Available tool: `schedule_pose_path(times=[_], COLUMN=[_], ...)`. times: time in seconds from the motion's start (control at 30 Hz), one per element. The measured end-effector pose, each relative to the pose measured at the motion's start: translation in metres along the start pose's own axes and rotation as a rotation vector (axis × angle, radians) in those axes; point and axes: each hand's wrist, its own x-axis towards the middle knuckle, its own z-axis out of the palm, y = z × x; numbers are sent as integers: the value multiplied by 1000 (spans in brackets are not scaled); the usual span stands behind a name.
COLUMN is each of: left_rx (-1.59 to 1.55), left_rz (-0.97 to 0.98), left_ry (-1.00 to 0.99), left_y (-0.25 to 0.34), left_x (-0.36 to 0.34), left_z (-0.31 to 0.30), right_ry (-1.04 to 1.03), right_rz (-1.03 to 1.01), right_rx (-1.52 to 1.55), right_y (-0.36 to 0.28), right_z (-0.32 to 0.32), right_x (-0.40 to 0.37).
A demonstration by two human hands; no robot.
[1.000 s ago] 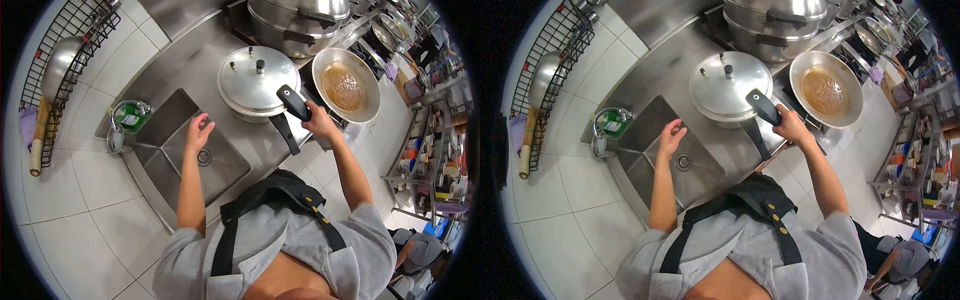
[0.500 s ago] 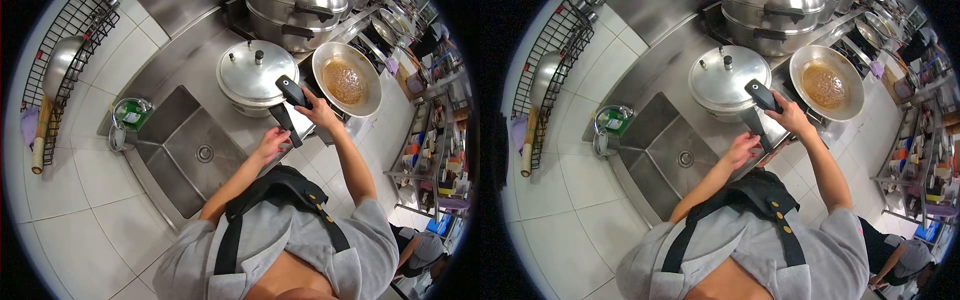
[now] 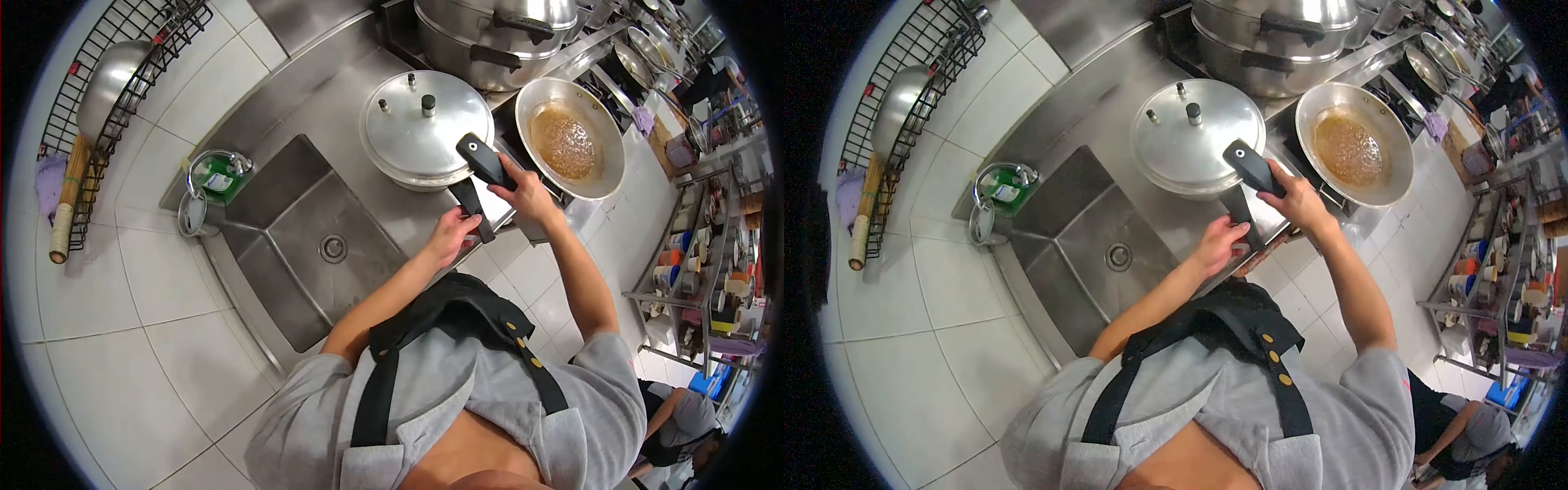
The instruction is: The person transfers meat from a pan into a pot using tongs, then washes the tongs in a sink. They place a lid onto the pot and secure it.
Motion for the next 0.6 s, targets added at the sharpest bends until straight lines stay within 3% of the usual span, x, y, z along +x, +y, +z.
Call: schedule_pose_path(times=[0.13,0.23,0.4,0.6], left_rx=[22,37,-4,-20], left_rz=[-14,-9,-23,78], left_ry=[14,21,-1,-6], left_y=[0,3,-6,-14], left_x=[1,0,3,6], left_z=[1,5,-5,-5], right_ry=[-74,-106,42,-63], right_rz=[69,97,-19,95], right_rx=[-159,-137,-95,-96], right_y=[4,9,-2,-12], right_z=[-18,-13,1,-15], right_x=[18,24,10,16])
